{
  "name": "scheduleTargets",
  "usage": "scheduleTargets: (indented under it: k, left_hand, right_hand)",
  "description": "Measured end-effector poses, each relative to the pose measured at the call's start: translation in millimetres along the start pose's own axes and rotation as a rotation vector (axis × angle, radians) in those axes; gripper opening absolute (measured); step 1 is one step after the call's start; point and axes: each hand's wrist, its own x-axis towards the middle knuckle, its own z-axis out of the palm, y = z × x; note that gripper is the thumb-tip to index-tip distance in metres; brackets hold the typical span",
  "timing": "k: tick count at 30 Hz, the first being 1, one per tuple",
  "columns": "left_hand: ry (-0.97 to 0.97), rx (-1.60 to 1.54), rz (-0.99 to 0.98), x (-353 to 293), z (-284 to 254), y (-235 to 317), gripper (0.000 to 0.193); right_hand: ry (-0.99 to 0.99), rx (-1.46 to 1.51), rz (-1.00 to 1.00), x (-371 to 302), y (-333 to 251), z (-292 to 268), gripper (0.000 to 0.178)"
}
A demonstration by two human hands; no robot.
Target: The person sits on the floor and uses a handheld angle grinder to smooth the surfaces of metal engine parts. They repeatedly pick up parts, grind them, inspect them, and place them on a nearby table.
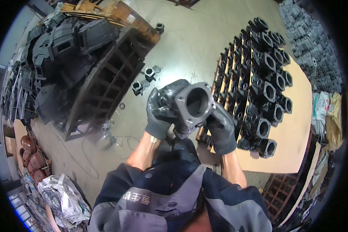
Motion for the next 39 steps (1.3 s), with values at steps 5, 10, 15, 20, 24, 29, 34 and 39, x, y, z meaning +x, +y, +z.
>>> scheduleTargets:
  k: [5, 10, 15, 20, 24, 29, 34, 39]
  left_hand:
    - [0.111, 1.084, 0.178, 11.4, 59.8, 10.0, 0.036]
    - [-0.635, 1.830, 0.694, 45.7, 109.4, 2.7, 0.045]
    - [-1.193, 1.742, 0.705, 63.1, 125.5, 5.2, 0.016]
    - [-1.417, 1.635, 0.664, 81.7, 132.4, 9.4, 0.017]
    - [-1.454, 1.620, 0.662, 92.4, 139.9, 15.9, 0.035]
    - [-1.206, 1.593, 0.791, 111.6, 139.5, 56.2, 0.037]
    - [-0.591, 1.529, 0.680, 147.4, 93.4, 100.7, 0.027]
    - [-0.751, 1.739, 0.712, 158.6, 88.6, 108.5, 0.030]
  right_hand:
    - [0.081, 1.450, 0.556, 4.5, 19.6, -10.7, 0.045]
    - [0.128, 1.434, 0.460, 19.5, 59.9, -3.6, 0.042]
    - [0.283, 1.357, 0.412, 46.6, 51.4, -3.5, 0.043]
    - [0.430, 1.299, 0.365, 60.1, 43.0, -2.8, 0.044]
    - [0.531, 1.266, 0.333, 61.4, 37.0, -3.0, 0.045]
    - [0.663, 1.202, 0.287, 63.0, 36.1, -10.7, 0.045]
    - [0.777, 1.133, 0.233, 60.9, 29.7, -22.3, 0.046]
    - [0.880, 1.046, 0.220, 55.4, 28.1, -29.5, 0.047]
